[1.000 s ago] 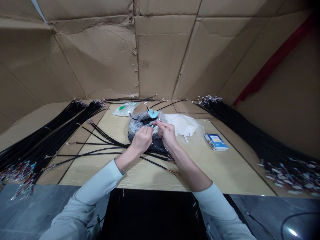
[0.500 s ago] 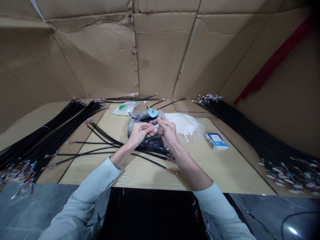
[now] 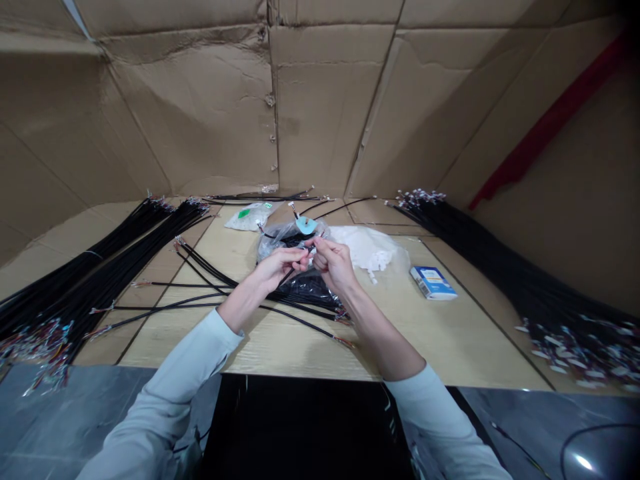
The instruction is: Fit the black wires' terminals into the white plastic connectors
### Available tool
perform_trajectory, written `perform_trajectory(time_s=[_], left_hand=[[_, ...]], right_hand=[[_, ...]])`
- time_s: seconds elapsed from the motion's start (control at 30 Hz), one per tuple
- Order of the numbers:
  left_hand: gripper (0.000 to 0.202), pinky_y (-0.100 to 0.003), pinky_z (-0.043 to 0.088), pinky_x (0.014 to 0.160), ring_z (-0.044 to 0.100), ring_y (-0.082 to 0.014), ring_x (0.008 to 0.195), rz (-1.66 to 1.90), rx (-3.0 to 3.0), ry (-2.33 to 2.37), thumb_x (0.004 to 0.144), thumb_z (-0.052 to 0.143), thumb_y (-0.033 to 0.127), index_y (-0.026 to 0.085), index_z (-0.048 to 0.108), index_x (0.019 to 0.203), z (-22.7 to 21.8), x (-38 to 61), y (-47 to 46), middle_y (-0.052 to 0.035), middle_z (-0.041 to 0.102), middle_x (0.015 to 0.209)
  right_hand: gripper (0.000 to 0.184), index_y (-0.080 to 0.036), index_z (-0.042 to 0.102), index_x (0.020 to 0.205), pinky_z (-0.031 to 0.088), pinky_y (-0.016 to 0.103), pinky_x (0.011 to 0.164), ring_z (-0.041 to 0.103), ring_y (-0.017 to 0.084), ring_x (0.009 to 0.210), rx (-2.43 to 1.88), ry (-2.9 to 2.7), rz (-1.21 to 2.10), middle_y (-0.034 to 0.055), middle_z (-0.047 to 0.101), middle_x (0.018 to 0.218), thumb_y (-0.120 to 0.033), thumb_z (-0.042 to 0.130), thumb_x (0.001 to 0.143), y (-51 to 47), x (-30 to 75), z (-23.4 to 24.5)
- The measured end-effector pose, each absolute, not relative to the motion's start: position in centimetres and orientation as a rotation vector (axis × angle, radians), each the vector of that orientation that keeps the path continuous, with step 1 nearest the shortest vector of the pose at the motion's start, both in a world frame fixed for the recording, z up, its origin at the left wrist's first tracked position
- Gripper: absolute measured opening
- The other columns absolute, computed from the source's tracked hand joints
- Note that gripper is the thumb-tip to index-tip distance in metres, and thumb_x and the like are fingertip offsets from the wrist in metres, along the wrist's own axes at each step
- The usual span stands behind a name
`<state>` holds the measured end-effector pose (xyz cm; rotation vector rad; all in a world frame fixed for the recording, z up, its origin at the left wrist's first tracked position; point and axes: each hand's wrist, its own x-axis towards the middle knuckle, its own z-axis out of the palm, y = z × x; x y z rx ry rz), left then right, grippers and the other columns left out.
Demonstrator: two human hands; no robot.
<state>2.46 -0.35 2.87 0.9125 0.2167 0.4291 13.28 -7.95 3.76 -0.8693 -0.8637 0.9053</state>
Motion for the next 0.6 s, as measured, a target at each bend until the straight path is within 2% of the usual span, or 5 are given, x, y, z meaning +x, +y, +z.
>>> perform_trajectory(time_s=[0.17, 0.3, 0.4, 0.5, 0.6], left_hand=[[0.011, -0.014, 0.039, 0.051, 0.049, -0.0035, 0.05, 0.419, 0.9, 0.23, 0.06, 0.067, 0.012, 0.007, 0.059, 0.064, 3.2, 2.3, -0.5, -0.0009, 0.052, 0.056], [0.017, -0.017, 0.041, 0.052, 0.051, -0.0064, 0.052, 0.552, 1.223, 0.369, 0.064, 0.068, 0.022, 0.007, 0.061, 0.068, 3.8, 2.3, -0.9, -0.0028, 0.057, 0.059], [0.025, -0.022, 0.045, 0.057, 0.055, -0.0107, 0.057, 0.844, 1.722, 0.541, 0.068, 0.067, 0.031, 0.009, 0.064, 0.081, 3.5, 2.3, -1.5, -0.006, 0.063, 0.069], [0.024, -0.026, 0.047, 0.065, 0.059, -0.0147, 0.068, 1.227, 2.299, 0.575, 0.074, 0.063, 0.027, 0.01, 0.065, 0.091, 2.5, 2.3, -2.1, -0.0097, 0.066, 0.083], [0.021, -0.028, 0.047, 0.065, 0.059, -0.0169, 0.067, 1.434, 2.694, 0.561, 0.084, 0.051, 0.021, 0.008, 0.064, 0.091, 1.6, 2.3, -2.2, -0.0104, 0.065, 0.075]], right_hand=[[0.036, -0.01, 0.062, 0.072, 0.008, 0.023, 0.042, 0.014, 0.002, 0.037, -0.876, -0.892, 0.884, -0.0103, 0.022, 0.039, -0.045, 0.068, 0.064, -7.8, 13.4, 3.6], [0.035, -0.01, 0.061, 0.066, 0.008, 0.023, 0.041, 0.015, 0.002, 0.036, -0.963, -0.862, 0.781, -0.0092, 0.024, 0.038, -0.045, 0.069, 0.063, -7.4, 13.8, 3.2], [0.035, -0.01, 0.061, 0.062, 0.008, 0.023, 0.04, 0.016, 0.003, 0.036, -1.022, -0.807, 0.697, -0.0086, 0.024, 0.037, -0.044, 0.069, 0.061, -7.1, 13.9, 3.0], [0.034, -0.01, 0.062, 0.062, 0.008, 0.024, 0.041, 0.017, 0.003, 0.037, -1.055, -0.765, 0.661, -0.0082, 0.025, 0.038, -0.043, 0.07, 0.06, -7.1, 13.8, 2.9], [0.035, -0.01, 0.062, 0.063, 0.008, 0.024, 0.041, 0.015, 0.003, 0.037, -1.075, -0.742, 0.667, -0.0084, 0.024, 0.039, -0.044, 0.07, 0.06, -7.2, 13.7, 3.0]])
